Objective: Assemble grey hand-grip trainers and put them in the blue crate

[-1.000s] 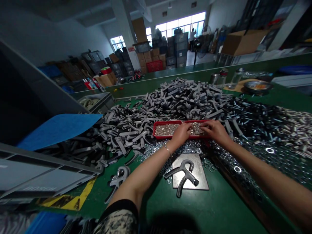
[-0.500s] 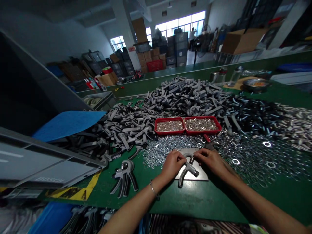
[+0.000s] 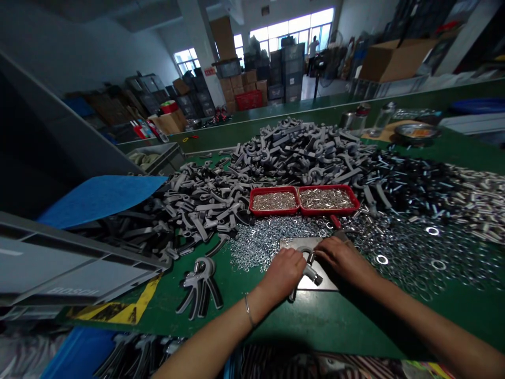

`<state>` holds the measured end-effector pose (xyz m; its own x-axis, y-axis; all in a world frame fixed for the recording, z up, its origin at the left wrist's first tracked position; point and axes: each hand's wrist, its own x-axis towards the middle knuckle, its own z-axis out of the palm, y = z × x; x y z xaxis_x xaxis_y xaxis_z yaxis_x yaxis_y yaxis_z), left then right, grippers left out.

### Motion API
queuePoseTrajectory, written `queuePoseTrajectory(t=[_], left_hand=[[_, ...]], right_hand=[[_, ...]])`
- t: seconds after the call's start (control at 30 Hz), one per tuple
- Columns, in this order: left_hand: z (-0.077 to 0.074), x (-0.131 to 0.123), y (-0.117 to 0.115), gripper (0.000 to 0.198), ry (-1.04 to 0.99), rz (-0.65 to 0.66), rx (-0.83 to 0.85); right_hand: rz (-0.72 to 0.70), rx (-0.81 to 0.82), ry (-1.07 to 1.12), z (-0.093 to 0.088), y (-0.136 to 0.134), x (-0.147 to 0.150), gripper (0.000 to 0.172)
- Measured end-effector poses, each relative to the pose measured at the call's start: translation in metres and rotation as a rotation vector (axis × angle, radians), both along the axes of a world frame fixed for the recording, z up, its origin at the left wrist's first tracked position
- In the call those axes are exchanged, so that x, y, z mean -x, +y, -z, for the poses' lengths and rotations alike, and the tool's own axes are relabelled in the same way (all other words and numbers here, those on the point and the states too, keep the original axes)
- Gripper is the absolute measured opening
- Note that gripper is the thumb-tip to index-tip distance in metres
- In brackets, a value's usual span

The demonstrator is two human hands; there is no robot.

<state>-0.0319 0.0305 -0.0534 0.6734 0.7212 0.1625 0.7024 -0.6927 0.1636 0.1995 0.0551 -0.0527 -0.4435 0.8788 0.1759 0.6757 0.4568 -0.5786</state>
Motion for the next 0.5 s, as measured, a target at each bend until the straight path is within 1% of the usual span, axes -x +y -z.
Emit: queuePoseTrajectory(t=[0.07,0.13,0.17,0.2,0.23,0.27,0.33,0.4,0.47,0.5], left_hand=[[-0.002,0.002,-0.01,0.024,0.035,0.005,-0.021],[-0.005,0.002,-0.019,0.037,0.04,-0.03,-0.032],[-0.005,0.002,-0.023,0.04,0.041,-0.049,-0.032],[-0.006,0.001,-0.026,0.04,0.037,-0.066,-0.028],[-0.006,0.001,-0.027,0.039,0.027,-0.081,-0.019],[-0.007,0.001,-0.029,0.037,0.009,-0.096,-0.005],[-0.006,0.0,-0.029,0.036,-0.045,-0.121,0.026],[-0.006,0.0,-0.029,0.035,-0.095,-0.133,0.047],[-0.005,0.001,-0.028,0.035,-0.12,-0.141,0.056],[-0.005,0.001,-0.028,0.035,-0.127,-0.145,0.061]], right_hand=[[0.106,-0.125,-0.189,-0.004,-0.008,-0.022,0.026],[0.243,-0.242,-0.472,-0.005,-0.019,-0.046,0.029],[0.279,-0.262,-0.596,-0.004,-0.025,-0.056,0.028],[0.282,-0.254,-0.674,-0.003,-0.029,-0.065,0.027],[0.273,-0.238,-0.704,-0.002,-0.032,-0.071,0.028],[0.268,-0.224,-0.688,-0.002,-0.033,-0.075,0.028],[0.292,-0.189,-0.548,-0.005,-0.034,-0.077,0.026],[0.308,-0.089,-0.338,-0.012,-0.035,-0.072,0.025],[0.274,0.03,-0.155,-0.021,-0.039,-0.063,0.028],[0.247,0.066,-0.1,-0.026,-0.042,-0.057,0.03]])
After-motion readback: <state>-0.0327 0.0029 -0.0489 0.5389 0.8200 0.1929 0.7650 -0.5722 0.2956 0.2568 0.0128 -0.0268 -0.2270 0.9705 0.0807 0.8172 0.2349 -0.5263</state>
